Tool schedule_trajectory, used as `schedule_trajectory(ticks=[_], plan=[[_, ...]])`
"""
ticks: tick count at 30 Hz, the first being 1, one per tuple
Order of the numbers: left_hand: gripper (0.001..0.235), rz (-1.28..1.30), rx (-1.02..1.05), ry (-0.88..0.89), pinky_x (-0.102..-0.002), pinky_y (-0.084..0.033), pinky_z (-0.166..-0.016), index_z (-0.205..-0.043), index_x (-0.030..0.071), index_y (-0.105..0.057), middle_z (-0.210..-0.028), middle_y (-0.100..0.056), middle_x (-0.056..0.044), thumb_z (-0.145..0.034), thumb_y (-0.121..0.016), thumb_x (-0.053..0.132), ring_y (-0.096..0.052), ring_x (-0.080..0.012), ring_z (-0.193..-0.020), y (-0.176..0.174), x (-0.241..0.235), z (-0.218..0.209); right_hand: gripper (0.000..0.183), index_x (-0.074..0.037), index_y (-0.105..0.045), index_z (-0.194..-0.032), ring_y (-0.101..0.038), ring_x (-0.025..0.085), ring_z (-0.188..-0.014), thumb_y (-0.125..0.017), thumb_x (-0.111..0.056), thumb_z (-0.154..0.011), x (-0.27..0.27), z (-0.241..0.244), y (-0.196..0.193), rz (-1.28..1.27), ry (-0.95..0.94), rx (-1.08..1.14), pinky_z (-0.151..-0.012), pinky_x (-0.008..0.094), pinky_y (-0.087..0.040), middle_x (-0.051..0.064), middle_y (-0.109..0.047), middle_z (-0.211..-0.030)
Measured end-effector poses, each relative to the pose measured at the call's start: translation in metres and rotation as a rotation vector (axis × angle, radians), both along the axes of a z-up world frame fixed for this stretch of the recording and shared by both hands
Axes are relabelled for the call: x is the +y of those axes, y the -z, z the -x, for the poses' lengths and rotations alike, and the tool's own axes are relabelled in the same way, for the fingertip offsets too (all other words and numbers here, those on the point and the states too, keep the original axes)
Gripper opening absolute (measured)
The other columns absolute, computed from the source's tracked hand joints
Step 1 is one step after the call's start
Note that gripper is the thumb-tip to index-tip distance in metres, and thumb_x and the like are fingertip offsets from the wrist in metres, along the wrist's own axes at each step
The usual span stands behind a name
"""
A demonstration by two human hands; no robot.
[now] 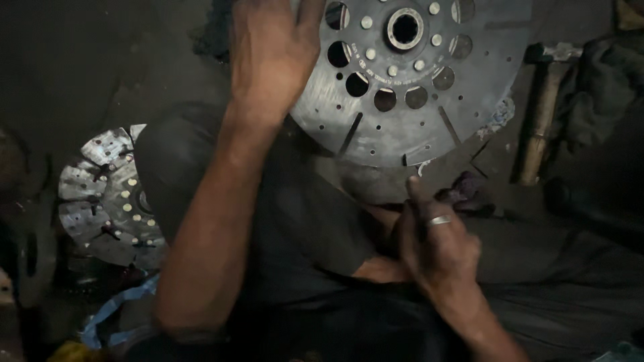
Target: The person scrapes a circular metal part with a utility knife, then uses a sanding block to smooth its surface. The person works on the part while sitting on the floor in a workshop.
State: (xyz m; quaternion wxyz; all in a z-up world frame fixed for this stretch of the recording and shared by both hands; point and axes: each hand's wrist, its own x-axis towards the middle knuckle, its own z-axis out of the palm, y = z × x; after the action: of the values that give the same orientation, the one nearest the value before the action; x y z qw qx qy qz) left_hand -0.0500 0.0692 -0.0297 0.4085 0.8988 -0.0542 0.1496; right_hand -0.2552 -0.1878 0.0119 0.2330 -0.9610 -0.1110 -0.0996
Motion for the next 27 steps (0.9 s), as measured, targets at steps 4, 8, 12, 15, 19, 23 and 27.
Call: schedule_trajectory(ticks=[4,8,12,15,19,23,27], plan=[[0.029,0.016,0.027,-0.002,-0.051,-0.055,-0.077,-0.107,-0.003,-0.068,-0.094,-0.072,-0.024,-0.106,-0.066,0.026,-0.071,-0.0428,-0.087,-0.001,0.000,0.004,0.038,-0.002,-0.065,-0.138,-0.075,0.020,-0.083,-0.073,-0.002,-0.101,0.004,0.001,-0.010,-0.115,0.206,0.163,-0.068,0.031,-0.059,0.012,-0.075,-0.103],[0.033,-0.007,0.017,-0.031,-0.052,-0.055,-0.077,-0.109,-0.005,-0.067,-0.097,-0.071,-0.027,-0.108,-0.067,0.028,-0.068,-0.0469,-0.089,-0.004,-0.001,0.000,0.032,-0.005,-0.068,-0.125,-0.074,0.027,-0.085,-0.075,-0.003,-0.093,0.008,-0.003,-0.017,-0.040,0.101,0.146,-0.071,0.036,-0.059,0.015,-0.073,-0.101],[0.032,0.017,0.094,-0.008,-0.053,-0.055,-0.080,-0.108,-0.002,-0.068,-0.097,-0.072,-0.025,-0.108,-0.063,0.029,-0.071,-0.0452,-0.090,-0.001,0.002,0.004,0.034,-0.005,-0.067,-0.125,-0.074,0.024,-0.083,-0.076,-0.002,-0.093,0.004,0.000,-0.013,-0.048,0.117,0.158,-0.069,0.034,-0.057,0.014,-0.073,-0.099],[0.036,-0.015,0.047,-0.028,-0.056,-0.054,-0.079,-0.109,-0.004,-0.067,-0.100,-0.071,-0.028,-0.107,-0.065,0.032,-0.068,-0.0490,-0.091,0.000,-0.002,-0.002,0.040,-0.006,-0.069,-0.130,-0.072,0.021,-0.074,-0.076,-0.001,-0.092,0.000,0.001,-0.008,-0.057,0.178,0.218,-0.064,0.033,-0.056,0.013,-0.075,-0.096],[0.035,-0.033,0.018,-0.054,-0.057,-0.054,-0.080,-0.108,-0.002,-0.068,-0.103,-0.071,-0.029,-0.107,-0.066,0.033,-0.067,-0.0502,-0.094,0.002,0.000,0.007,0.034,-0.006,-0.064,-0.136,-0.077,0.020,-0.100,-0.072,0.001,-0.104,0.001,0.004,-0.011,-0.055,0.090,0.040,-0.080,0.029,-0.061,0.014,-0.076,-0.118],[0.039,-0.001,0.086,-0.034,-0.057,-0.053,-0.082,-0.111,-0.004,-0.066,-0.103,-0.070,-0.029,-0.110,-0.064,0.035,-0.066,-0.0505,-0.096,0.000,-0.002,-0.002,0.039,-0.005,-0.067,-0.134,-0.076,0.020,-0.089,-0.074,-0.001,-0.096,0.008,-0.002,-0.016,-0.139,0.088,0.129,-0.072,0.031,-0.059,0.014,-0.075,-0.107],[0.034,0.032,0.051,-0.038,-0.055,-0.054,-0.079,-0.109,-0.003,-0.066,-0.101,-0.071,-0.028,-0.106,-0.064,0.031,-0.069,-0.0478,-0.093,0.000,0.001,0.000,0.040,-0.001,-0.067,-0.135,-0.073,0.021,-0.079,-0.074,0.001,-0.095,0.009,0.000,-0.015,-0.087,0.069,0.105,-0.068,0.032,-0.057,0.014,-0.073,-0.095]])
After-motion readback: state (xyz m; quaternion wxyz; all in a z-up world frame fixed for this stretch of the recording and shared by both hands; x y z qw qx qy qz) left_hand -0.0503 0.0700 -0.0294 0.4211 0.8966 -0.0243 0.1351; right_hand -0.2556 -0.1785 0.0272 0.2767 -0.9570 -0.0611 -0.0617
